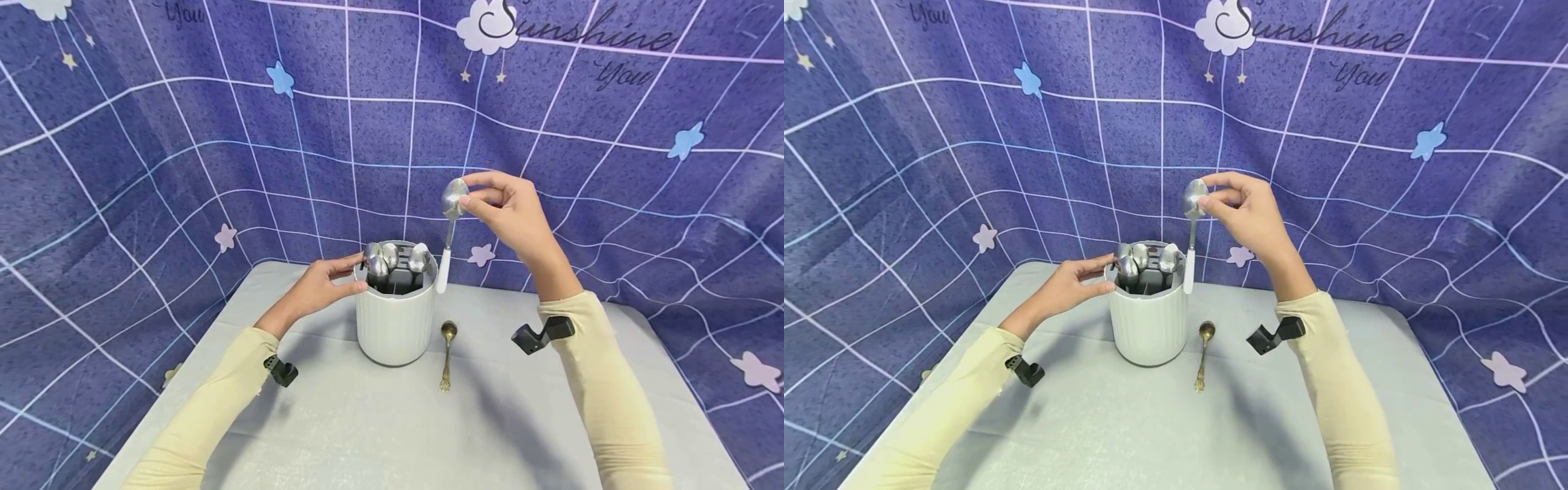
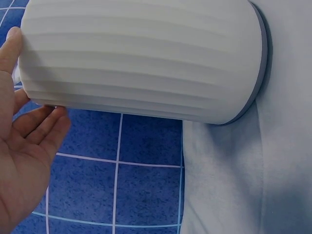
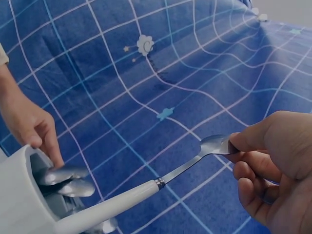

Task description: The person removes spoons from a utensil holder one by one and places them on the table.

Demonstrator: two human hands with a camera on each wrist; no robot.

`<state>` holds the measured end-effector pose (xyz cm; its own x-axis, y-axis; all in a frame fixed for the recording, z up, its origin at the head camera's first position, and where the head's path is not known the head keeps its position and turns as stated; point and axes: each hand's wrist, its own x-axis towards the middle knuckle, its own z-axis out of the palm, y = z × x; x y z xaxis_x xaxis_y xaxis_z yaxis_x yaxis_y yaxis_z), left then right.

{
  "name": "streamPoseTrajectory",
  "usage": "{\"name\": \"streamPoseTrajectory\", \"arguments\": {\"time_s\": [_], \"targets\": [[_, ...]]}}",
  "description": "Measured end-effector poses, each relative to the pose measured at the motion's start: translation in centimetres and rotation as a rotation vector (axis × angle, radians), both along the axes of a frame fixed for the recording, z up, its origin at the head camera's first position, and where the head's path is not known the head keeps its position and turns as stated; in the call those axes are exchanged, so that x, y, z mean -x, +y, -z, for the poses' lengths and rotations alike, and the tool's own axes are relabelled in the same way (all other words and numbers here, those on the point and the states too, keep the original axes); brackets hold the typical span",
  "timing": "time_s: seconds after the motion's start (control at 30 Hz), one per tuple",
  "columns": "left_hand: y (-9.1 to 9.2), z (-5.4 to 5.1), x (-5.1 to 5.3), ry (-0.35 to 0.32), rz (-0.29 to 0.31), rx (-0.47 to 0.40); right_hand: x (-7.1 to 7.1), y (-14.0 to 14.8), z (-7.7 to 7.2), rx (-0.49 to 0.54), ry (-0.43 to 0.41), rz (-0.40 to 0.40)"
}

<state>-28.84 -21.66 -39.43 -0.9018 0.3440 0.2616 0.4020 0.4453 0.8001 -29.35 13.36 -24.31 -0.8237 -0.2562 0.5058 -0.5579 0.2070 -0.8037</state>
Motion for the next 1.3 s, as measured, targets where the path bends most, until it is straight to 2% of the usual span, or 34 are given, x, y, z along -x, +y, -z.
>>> {"name": "streamPoseTrajectory", "arguments": {"time_s": [0.23,0.43,0.87,1.3], "targets": [[0.0,-0.1,0.0,-0.010,-0.008,0.004,0.3,1.5,1.6,-0.004,-0.028,0.033],[-0.1,-0.3,0.2,-0.008,-0.010,0.013,0.7,2.8,3.6,0.015,-0.101,0.038],[0.1,-0.2,0.2,-0.006,-0.002,0.008,1.6,4.6,8.8,0.006,-0.184,0.064],[0.1,-0.1,0.2,0.008,-0.011,0.004,2.0,5.9,14.6,0.082,-0.375,0.052]]}}
